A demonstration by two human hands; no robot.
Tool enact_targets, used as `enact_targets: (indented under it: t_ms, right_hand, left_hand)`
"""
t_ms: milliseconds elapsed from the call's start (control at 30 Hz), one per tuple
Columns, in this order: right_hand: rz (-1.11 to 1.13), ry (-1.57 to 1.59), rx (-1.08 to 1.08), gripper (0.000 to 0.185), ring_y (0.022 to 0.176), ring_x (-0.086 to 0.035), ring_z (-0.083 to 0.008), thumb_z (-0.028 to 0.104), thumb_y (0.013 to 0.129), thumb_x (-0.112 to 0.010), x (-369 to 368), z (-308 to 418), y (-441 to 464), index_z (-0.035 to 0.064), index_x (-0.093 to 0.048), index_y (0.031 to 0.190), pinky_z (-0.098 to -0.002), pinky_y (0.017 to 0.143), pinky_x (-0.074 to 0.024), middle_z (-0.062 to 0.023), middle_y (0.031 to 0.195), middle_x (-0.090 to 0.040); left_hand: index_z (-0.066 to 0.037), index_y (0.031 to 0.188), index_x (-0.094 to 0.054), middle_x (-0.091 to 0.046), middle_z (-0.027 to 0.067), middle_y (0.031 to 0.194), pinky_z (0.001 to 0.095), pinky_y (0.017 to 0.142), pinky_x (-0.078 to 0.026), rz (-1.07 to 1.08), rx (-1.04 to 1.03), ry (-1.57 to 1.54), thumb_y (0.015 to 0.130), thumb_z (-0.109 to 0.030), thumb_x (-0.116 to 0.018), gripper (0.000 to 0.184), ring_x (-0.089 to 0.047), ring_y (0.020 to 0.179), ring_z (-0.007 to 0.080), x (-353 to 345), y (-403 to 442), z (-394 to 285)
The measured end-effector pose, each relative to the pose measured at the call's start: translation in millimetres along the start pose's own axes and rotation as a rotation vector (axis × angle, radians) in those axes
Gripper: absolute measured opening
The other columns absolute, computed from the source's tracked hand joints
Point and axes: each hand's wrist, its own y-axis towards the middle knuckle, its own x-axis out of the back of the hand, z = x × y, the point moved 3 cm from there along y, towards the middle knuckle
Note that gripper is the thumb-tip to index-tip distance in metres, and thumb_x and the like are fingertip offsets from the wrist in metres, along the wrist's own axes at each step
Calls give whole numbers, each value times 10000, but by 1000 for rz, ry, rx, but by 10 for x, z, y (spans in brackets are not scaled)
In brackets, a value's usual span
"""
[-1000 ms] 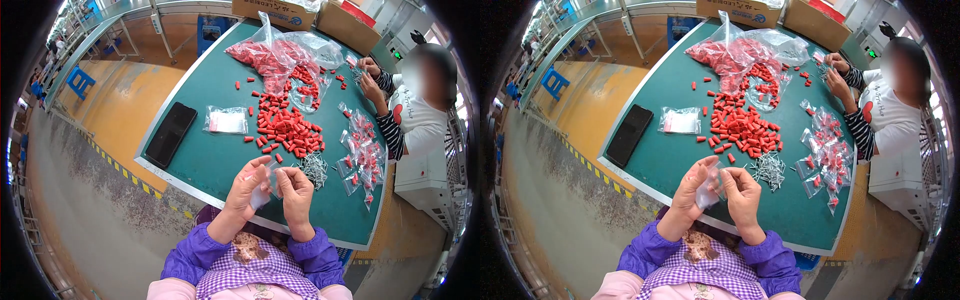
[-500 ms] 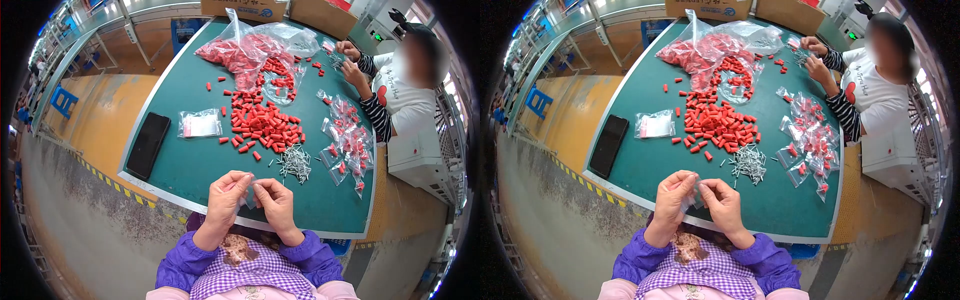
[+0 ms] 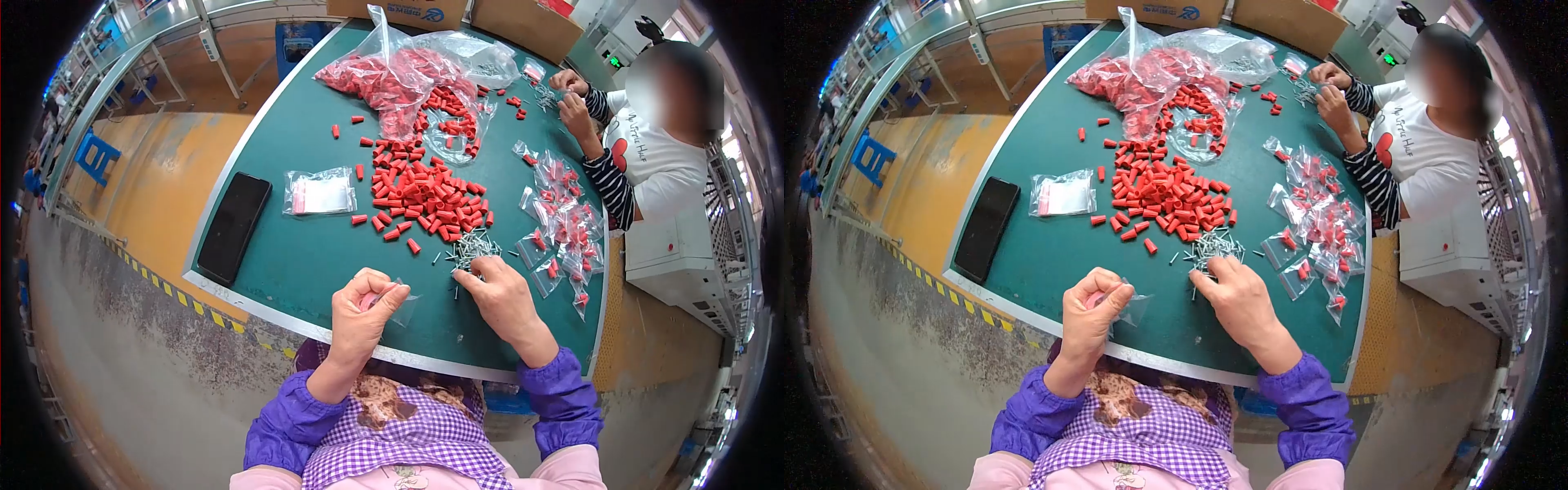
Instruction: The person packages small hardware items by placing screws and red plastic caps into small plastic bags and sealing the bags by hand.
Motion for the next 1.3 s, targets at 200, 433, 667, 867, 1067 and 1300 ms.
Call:
enact_targets:
  t_ms: [200, 433, 667, 867, 1067, 1300]
  right_hand:
    - [108, -84, 131, 140, 814, -551, -208, 82, 705, -568, -7, -12, 159, 52, -597, 839, -310, 697, -473, -68, 820, -522]
    - [169, -109, 141, 69, 815, -555, -223, 58, 707, -558, -60, 8, 288, 41, -556, 774, -317, 703, -481, -80, 808, -515]
    - [115, 51, 26, 42, 820, -565, -248, 52, 762, -576, -109, -51, 311, 19, -552, 773, -351, 695, -491, -97, 815, -520]
    - [18, 91, 0, 59, 746, -588, -269, 61, 766, -607, -158, -78, 261, 19, -566, 764, -364, 655, -493, -96, 789, -555]
    - [-69, 204, -124, 86, 709, -600, -284, 62, 759, -647, -169, -82, 277, 31, -573, 789, -363, 636, -498, -101, 786, -568]
    - [-28, 597, -431, 104, 600, -581, -168, 32, 788, -651, -208, -199, 214, 14, -599, 876, -274, 565, -468, -75, 734, -605]
  left_hand:
    - [-20, 840, -645, -554, -34, 761, 162, 536, -350, 15, 121, 27, 843, -45, -675, 39, -466, 627, 24, 21, 5, -19]
    - [-20, 968, -670, -576, -33, 750, 154, 510, -344, 20, 281, -130, 857, -79, -669, 126, -476, 605, 17, 49, -7, 21]
    - [-40, 863, -650, -567, -41, 745, 155, 502, -336, -18, 23, 28, 833, -73, -696, 64, -460, 608, 7, 94, 14, 72]
    - [-39, 857, -645, -583, -31, 763, 154, 492, -333, 4, 144, -19, 819, -76, -713, 87, -466, 604, 9, 42, -14, -43]
    - [-23, 899, -660, -600, -6, 783, 172, 524, -378, 42, 383, -146, 822, -65, -706, 99, -480, 603, 35, 35, -58, -26]
    - [-9, 751, -642, -548, 12, 791, 202, 625, -397, -14, -174, 392, 711, -52, -795, 165, -484, 705, 69, 50, -36, -116]
